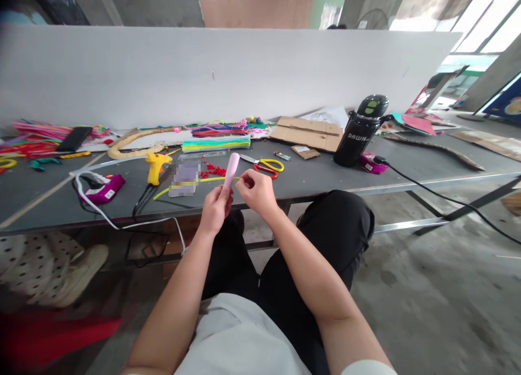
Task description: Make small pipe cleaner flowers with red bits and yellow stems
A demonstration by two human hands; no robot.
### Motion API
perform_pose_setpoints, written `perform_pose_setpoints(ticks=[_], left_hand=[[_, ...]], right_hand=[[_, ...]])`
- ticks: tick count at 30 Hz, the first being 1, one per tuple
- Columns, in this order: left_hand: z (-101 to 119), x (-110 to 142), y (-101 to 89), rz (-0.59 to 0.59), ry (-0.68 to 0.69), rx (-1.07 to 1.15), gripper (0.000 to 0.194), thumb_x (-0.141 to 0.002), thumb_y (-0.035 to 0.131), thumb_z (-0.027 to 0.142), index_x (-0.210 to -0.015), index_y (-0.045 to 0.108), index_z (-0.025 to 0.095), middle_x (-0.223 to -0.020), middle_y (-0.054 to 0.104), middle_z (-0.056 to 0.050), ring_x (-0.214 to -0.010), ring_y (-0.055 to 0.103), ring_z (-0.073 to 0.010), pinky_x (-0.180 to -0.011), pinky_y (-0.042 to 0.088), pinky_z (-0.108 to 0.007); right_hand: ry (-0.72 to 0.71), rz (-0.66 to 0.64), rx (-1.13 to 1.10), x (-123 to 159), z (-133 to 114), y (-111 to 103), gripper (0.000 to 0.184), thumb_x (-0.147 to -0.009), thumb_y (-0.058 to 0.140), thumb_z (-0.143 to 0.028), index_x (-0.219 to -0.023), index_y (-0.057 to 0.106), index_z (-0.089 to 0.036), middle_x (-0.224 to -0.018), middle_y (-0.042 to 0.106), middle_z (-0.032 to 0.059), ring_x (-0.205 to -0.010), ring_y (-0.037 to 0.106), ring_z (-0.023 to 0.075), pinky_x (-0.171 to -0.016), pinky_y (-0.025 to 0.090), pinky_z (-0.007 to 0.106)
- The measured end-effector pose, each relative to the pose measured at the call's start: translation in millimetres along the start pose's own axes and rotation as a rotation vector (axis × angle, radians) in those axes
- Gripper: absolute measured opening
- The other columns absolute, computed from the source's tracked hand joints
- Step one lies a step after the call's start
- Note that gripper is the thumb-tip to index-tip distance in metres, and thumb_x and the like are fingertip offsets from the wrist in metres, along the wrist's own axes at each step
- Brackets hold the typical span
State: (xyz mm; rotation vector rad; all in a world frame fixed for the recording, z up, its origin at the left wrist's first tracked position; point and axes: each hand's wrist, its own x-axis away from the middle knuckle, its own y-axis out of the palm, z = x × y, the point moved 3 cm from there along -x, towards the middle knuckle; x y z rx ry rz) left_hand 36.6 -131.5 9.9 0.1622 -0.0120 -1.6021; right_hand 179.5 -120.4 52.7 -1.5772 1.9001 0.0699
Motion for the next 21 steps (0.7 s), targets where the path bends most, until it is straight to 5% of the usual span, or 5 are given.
perform_pose_setpoints(ticks=[21], left_hand=[[17.1,-10.8,-57.5,0.22,0.1,0.28,0.035,-0.082,0.066,0.05,-0.079,0.058,0.016,-0.053,0.047,0.005,-0.035,0.036,-0.0047,-0.033,0.02,-0.018]], right_hand=[[0.131,0.333,0.05,-31.4,42.3,-70.9,0.01,-0.07,0.062,-0.025,-0.063,0.062,-0.018,-0.054,0.05,-0.0028,-0.053,0.042,0.0114,-0.053,0.032,0.028]])
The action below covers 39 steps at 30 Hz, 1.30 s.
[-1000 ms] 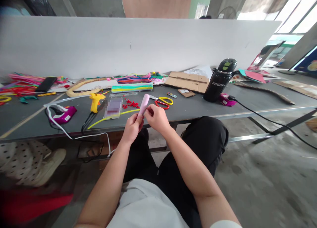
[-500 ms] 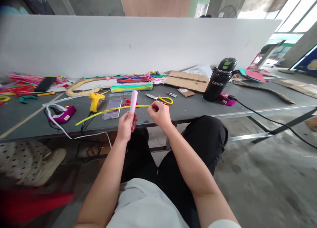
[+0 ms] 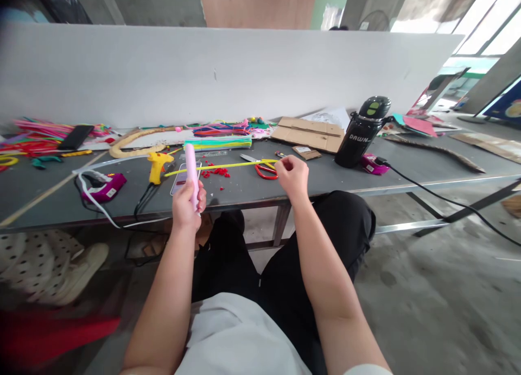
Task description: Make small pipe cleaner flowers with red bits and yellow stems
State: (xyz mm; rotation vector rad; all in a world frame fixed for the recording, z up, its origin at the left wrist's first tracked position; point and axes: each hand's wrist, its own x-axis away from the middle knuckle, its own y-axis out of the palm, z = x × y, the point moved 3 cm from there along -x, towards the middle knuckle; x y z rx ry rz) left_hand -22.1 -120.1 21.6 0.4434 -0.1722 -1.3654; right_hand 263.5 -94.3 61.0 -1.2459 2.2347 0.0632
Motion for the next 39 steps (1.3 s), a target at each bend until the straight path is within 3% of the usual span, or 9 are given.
perform_pose_setpoints(ticks=[5,12,17,23,30,34,36,39], left_hand=[[-4.9,-1.2,-0.5,-0.108,-0.108,0.095,0.039,-0.085,0.063,0.053,-0.086,0.061,0.014,-0.055,0.048,0.004,-0.036,0.037,-0.0045,-0.035,0.022,-0.018],[-11.0,-0.6,4.2,-0.159,-0.132,0.096,0.04,-0.086,0.063,0.053,-0.087,0.062,0.014,-0.056,0.048,0.004,-0.036,0.037,-0.0041,-0.035,0.022,-0.018],[-10.7,0.0,7.8,-0.147,-0.061,0.041,0.036,-0.08,0.07,0.048,-0.083,0.063,0.013,-0.063,0.059,-0.002,-0.045,0.05,-0.0077,-0.039,0.033,-0.019],[-12.7,-0.5,8.1,-0.091,-0.084,0.064,0.038,-0.084,0.067,0.051,-0.083,0.062,0.013,-0.059,0.051,0.003,-0.038,0.037,-0.0037,-0.035,0.022,-0.016],[-12.2,-4.3,2.1,-0.003,-0.09,0.087,0.035,-0.084,0.066,0.047,-0.082,0.06,0.013,-0.056,0.049,0.003,-0.037,0.036,-0.0035,-0.034,0.021,-0.015],[-9.1,-10.2,-6.8,0.043,-0.094,0.133,0.034,-0.086,0.065,0.046,-0.081,0.059,0.013,-0.055,0.048,0.004,-0.037,0.035,-0.0034,-0.034,0.02,-0.015],[-6.5,-13.4,-14.1,0.099,-0.087,0.167,0.033,-0.087,0.063,0.045,-0.079,0.058,0.014,-0.053,0.047,0.004,-0.037,0.035,-0.0037,-0.035,0.021,-0.016],[-2.5,-14.2,-19.1,0.103,-0.054,0.172,0.034,-0.086,0.063,0.046,-0.081,0.061,0.013,-0.055,0.049,0.003,-0.037,0.037,-0.0039,-0.035,0.023,-0.016]], right_hand=[[0.048,0.093,-0.125,-9.7,6.8,-14.1,0.011,-0.07,0.063,-0.025,-0.061,0.062,-0.018,-0.051,0.044,-0.0043,-0.05,0.035,0.0099,-0.048,0.026,0.027],[0.014,-0.066,-0.19,5.3,-14.2,-1.3,0.011,-0.073,0.061,-0.024,-0.064,0.061,-0.019,-0.051,0.046,-0.0039,-0.049,0.038,0.0097,-0.048,0.029,0.026],[0.003,-0.121,-0.175,9.6,-19.6,3.5,0.011,-0.074,0.061,-0.025,-0.066,0.061,-0.018,-0.052,0.048,-0.0042,-0.05,0.04,0.0095,-0.049,0.031,0.025],[0.002,-0.114,-0.211,4.7,-11.8,3.5,0.01,-0.073,0.061,-0.024,-0.065,0.062,-0.018,-0.052,0.047,-0.0048,-0.049,0.039,0.0085,-0.047,0.03,0.025],[0.151,0.112,-0.39,-14.3,13.6,-8.4,0.006,-0.069,0.062,-0.021,-0.065,0.064,-0.017,-0.045,0.043,-0.0067,-0.043,0.035,0.0071,-0.043,0.024,0.022],[0.213,0.284,-0.513,-29.8,23.4,-32.7,0.014,-0.07,0.059,-0.014,-0.057,0.056,-0.019,-0.043,0.042,-0.007,-0.04,0.034,0.006,-0.041,0.02,0.023],[0.313,0.435,-0.608,-37.2,30.8,-49.0,0.022,-0.072,0.055,-0.009,-0.055,0.051,-0.02,-0.042,0.037,-0.0084,-0.038,0.028,0.0046,-0.04,0.016,0.026],[0.359,0.488,-0.636,-45.7,35.2,-61.4,0.029,-0.077,0.048,-0.005,-0.054,0.045,-0.021,-0.042,0.031,-0.0092,-0.037,0.023,0.003,-0.041,0.012,0.028]])
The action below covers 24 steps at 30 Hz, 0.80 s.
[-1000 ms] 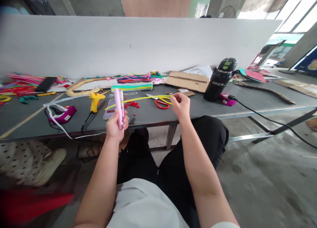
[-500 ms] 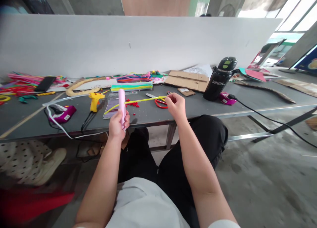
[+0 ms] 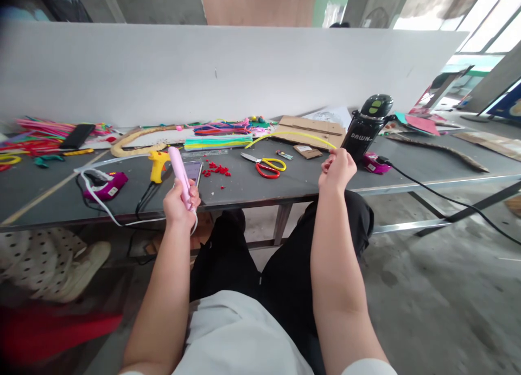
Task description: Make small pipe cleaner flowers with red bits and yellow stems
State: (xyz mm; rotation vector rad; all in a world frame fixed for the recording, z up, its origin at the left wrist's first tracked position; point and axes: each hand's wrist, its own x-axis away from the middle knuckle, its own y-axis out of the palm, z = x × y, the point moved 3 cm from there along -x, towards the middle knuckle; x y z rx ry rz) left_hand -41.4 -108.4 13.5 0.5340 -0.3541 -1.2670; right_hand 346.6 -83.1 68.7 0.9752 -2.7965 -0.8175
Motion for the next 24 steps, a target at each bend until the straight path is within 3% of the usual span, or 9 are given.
perform_pose_setpoints(ticks=[2,5,10,14,17,20,24], left_hand=[[-1.3,4.0,5.4,-0.106,-0.021,-0.012,0.037,-0.085,0.065,0.048,-0.086,0.065,0.011,-0.058,0.052,0.001,-0.039,0.039,-0.0039,-0.036,0.024,-0.016],[-10.3,15.6,21.4,-0.329,-0.124,-0.028,0.042,-0.084,0.066,0.052,-0.094,0.068,0.01,-0.063,0.054,-0.001,-0.042,0.04,-0.004,-0.038,0.026,-0.016],[-27.8,32.0,40.3,-0.541,-0.282,-0.093,0.046,-0.084,0.067,0.055,-0.097,0.069,0.01,-0.064,0.053,-0.002,-0.044,0.04,-0.0047,-0.04,0.027,-0.018],[-34.2,34.1,43.3,-0.52,-0.291,-0.106,0.047,-0.083,0.067,0.056,-0.094,0.068,0.011,-0.063,0.053,-0.001,-0.043,0.04,-0.0052,-0.039,0.026,-0.018],[-35.2,32.3,42.6,-0.451,-0.251,-0.118,0.044,-0.085,0.064,0.056,-0.091,0.066,0.012,-0.062,0.052,0.0,-0.042,0.038,-0.0045,-0.037,0.023,-0.017],[-35.5,30.6,41.9,-0.419,-0.217,-0.127,0.04,-0.086,0.064,0.053,-0.088,0.064,0.014,-0.061,0.052,0.001,-0.04,0.037,-0.0038,-0.036,0.021,-0.016],[-35.9,30.8,42.7,-0.399,-0.21,-0.131,0.04,-0.084,0.065,0.054,-0.088,0.063,0.014,-0.06,0.052,0.002,-0.04,0.037,-0.0041,-0.036,0.022,-0.015]], right_hand=[[-0.006,-0.048,-0.002,3.4,1.8,5.6,0.024,-0.078,0.053,-0.008,-0.058,0.051,-0.02,-0.045,0.037,-0.0082,-0.038,0.028,0.003,-0.04,0.014,0.026],[-0.035,-0.235,-0.001,28.0,12.4,26.7,0.008,-0.074,0.066,-0.02,-0.069,0.06,-0.018,-0.052,0.048,-0.0061,-0.044,0.04,0.0048,-0.04,0.023,0.021],[-0.082,-0.659,0.104,88.9,30.7,62.4,0.017,-0.079,0.069,-0.035,-0.079,0.066,-0.019,-0.059,0.055,-0.0036,-0.052,0.049,0.008,-0.049,0.037,0.022],[-0.139,-0.858,0.223,125.3,38.4,70.9,0.02,-0.084,0.066,-0.039,-0.082,0.065,-0.02,-0.062,0.056,-0.0028,-0.055,0.051,0.0105,-0.054,0.042,0.025],[-0.198,-0.935,0.313,141.4,43.9,70.5,0.02,-0.086,0.063,-0.039,-0.083,0.064,-0.019,-0.065,0.057,-0.0016,-0.058,0.052,0.0124,-0.056,0.042,0.027],[-0.271,-0.94,0.387,149.4,47.7,68.7,0.02,-0.088,0.061,-0.038,-0.085,0.065,-0.019,-0.07,0.061,0.0002,-0.062,0.054,0.0134,-0.06,0.043,0.028],[-0.338,-0.843,0.408,153.7,48.8,67.8,0.02,-0.089,0.058,-0.037,-0.085,0.064,-0.019,-0.073,0.063,0.0012,-0.063,0.055,0.0137,-0.062,0.045,0.028]])
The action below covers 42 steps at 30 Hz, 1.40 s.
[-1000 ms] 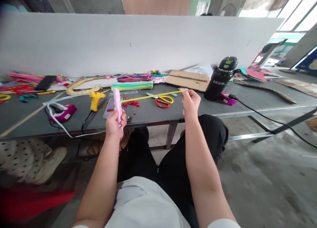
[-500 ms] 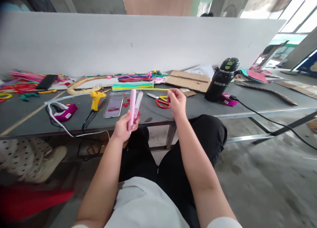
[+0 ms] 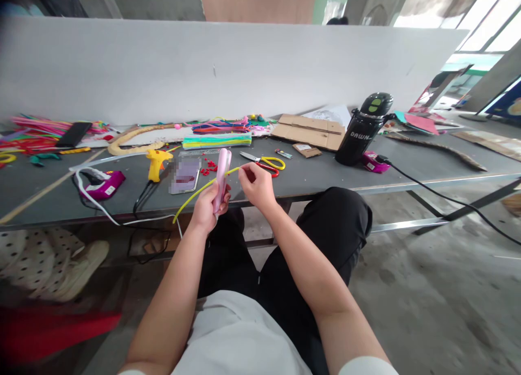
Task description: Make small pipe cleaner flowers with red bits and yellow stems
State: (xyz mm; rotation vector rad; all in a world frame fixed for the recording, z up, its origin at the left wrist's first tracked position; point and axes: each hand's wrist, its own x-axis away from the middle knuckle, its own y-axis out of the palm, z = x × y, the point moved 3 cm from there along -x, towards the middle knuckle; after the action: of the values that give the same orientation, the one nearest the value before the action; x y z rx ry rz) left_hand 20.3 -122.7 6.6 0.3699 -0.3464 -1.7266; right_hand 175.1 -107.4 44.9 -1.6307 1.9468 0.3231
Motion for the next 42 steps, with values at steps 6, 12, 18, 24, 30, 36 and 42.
perform_pose_setpoints(ticks=[6,12,18,24,30,36,42], left_hand=[[-3.7,1.2,6.9,0.002,-0.047,-0.024,0.048,-0.081,0.067,0.059,-0.09,0.065,0.012,-0.06,0.053,0.0,-0.039,0.04,-0.0049,-0.036,0.023,-0.016],[-8.9,-1.4,8.5,0.031,-0.034,-0.077,0.046,-0.082,0.067,0.059,-0.087,0.063,0.014,-0.06,0.053,0.001,-0.038,0.038,-0.0051,-0.035,0.021,-0.017],[-9.9,-3.4,6.9,0.076,-0.004,-0.179,0.043,-0.084,0.065,0.058,-0.082,0.059,0.016,-0.057,0.05,0.003,-0.036,0.035,-0.0047,-0.034,0.019,-0.018],[-7.8,-0.5,10.5,0.127,0.026,-0.245,0.042,-0.084,0.065,0.057,-0.079,0.059,0.016,-0.054,0.046,0.004,-0.037,0.033,-0.0052,-0.035,0.017,-0.018],[-7.6,-0.2,13.9,0.166,0.051,-0.266,0.041,-0.086,0.064,0.055,-0.073,0.057,0.016,-0.052,0.045,0.004,-0.038,0.033,-0.0057,-0.036,0.018,-0.019],[-8.4,-0.3,13.7,0.214,0.07,-0.261,0.042,-0.087,0.064,0.054,-0.071,0.057,0.016,-0.052,0.044,0.003,-0.041,0.035,-0.0064,-0.038,0.019,-0.02],[-9.3,-0.2,12.8,0.213,0.086,-0.29,0.042,-0.089,0.06,0.055,-0.073,0.057,0.016,-0.053,0.045,0.003,-0.043,0.036,-0.0069,-0.04,0.021,-0.021]], right_hand=[[0.053,0.119,0.036,1.3,1.9,7.9,0.021,-0.091,0.054,-0.039,-0.082,0.058,-0.021,-0.07,0.061,0.0008,-0.063,0.055,0.0144,-0.062,0.046,0.028],[0.048,0.031,0.084,5.2,2.1,13.9,0.021,-0.09,0.054,-0.038,-0.08,0.06,-0.021,-0.068,0.062,0.0001,-0.062,0.055,0.0139,-0.062,0.045,0.027],[0.012,-0.013,0.145,6.0,-2.2,12.1,0.021,-0.091,0.055,-0.037,-0.079,0.061,-0.021,-0.067,0.062,-0.0006,-0.059,0.054,0.0131,-0.06,0.043,0.027],[-0.021,-0.034,0.207,4.9,-0.9,11.7,0.019,-0.091,0.053,-0.035,-0.079,0.061,-0.021,-0.069,0.065,0.0006,-0.06,0.055,0.0142,-0.062,0.043,0.028],[-0.077,-0.018,0.287,2.8,0.6,12.0,0.016,-0.088,0.052,-0.029,-0.076,0.06,-0.022,-0.069,0.062,0.0007,-0.061,0.053,0.0144,-0.063,0.041,0.029],[-0.122,0.002,0.339,1.9,4.8,12.4,0.014,-0.087,0.052,-0.027,-0.074,0.056,-0.022,-0.068,0.058,-0.0001,-0.062,0.049,0.014,-0.062,0.038,0.029],[-0.112,-0.01,0.324,3.4,3.6,13.4,0.014,-0.087,0.052,-0.027,-0.075,0.055,-0.022,-0.068,0.058,0.0002,-0.062,0.049,0.014,-0.062,0.038,0.029]])
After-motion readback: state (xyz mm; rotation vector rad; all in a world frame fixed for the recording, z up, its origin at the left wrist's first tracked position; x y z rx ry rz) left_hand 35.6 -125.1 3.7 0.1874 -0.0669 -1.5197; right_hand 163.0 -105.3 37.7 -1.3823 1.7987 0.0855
